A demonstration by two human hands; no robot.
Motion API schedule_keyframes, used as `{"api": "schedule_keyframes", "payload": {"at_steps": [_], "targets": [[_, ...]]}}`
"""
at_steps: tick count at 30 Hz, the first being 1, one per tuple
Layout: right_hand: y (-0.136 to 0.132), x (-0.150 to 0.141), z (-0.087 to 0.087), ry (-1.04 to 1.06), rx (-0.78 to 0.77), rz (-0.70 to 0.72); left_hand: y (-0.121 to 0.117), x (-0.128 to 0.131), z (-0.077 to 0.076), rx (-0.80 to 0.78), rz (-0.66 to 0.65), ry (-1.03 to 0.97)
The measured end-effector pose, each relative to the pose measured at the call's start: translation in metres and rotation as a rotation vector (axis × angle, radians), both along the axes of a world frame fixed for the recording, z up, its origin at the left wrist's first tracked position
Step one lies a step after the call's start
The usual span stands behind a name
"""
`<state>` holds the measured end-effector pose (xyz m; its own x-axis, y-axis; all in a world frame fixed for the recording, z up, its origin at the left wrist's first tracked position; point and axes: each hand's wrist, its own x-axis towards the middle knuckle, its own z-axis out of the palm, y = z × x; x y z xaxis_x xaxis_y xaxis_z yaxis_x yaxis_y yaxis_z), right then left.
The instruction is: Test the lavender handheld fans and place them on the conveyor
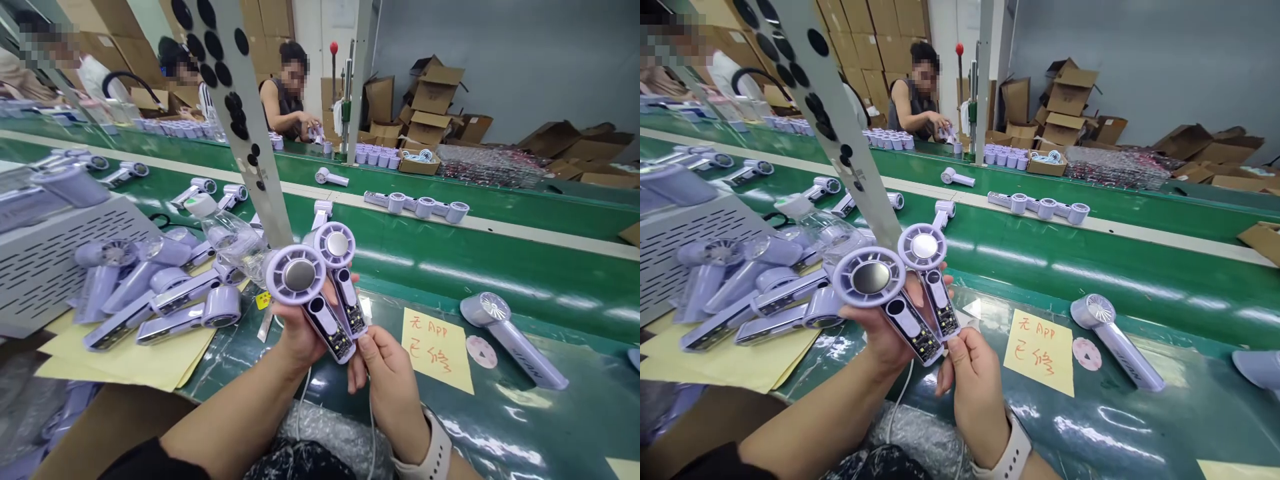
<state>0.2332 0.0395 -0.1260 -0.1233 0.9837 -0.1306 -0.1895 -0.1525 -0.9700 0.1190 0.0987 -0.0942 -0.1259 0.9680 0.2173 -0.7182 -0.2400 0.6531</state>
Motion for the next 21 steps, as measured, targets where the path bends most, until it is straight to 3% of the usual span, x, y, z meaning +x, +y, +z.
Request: {"api": "schedule_keyframes", "payload": {"at_steps": [3,6,9,11,12,17,19,21], "targets": [[0.002,0.017,0.003,-0.161,0.181,0.087,-0.001,0.001,0.001,-0.006,-0.004,-0.019],[0.008,0.049,0.006,-0.439,0.45,0.127,0.003,-0.004,0.007,-0.072,0.091,-0.083],[0.018,0.07,0.007,-0.939,0.547,-0.058,0.01,-0.014,0.014,-0.136,0.176,-0.093],[0.025,0.066,0.008,-1.224,0.549,-0.161,0.013,-0.019,0.016,-0.183,0.138,-0.08],[0.028,0.058,0.009,-1.293,0.552,-0.14,0.013,-0.02,0.016,-0.215,0.095,-0.071],[0.047,0.018,0.011,-1.343,0.455,0.305,0.011,-0.023,0.01,-0.395,-0.124,-0.011],[0.051,0.023,0.012,-1.266,0.465,0.232,0.011,-0.023,0.007,-0.47,-0.177,-0.012],[0.052,0.039,0.014,-1.046,0.488,0.035,0.01,-0.022,0.004,-0.504,-0.238,-0.031]]}}
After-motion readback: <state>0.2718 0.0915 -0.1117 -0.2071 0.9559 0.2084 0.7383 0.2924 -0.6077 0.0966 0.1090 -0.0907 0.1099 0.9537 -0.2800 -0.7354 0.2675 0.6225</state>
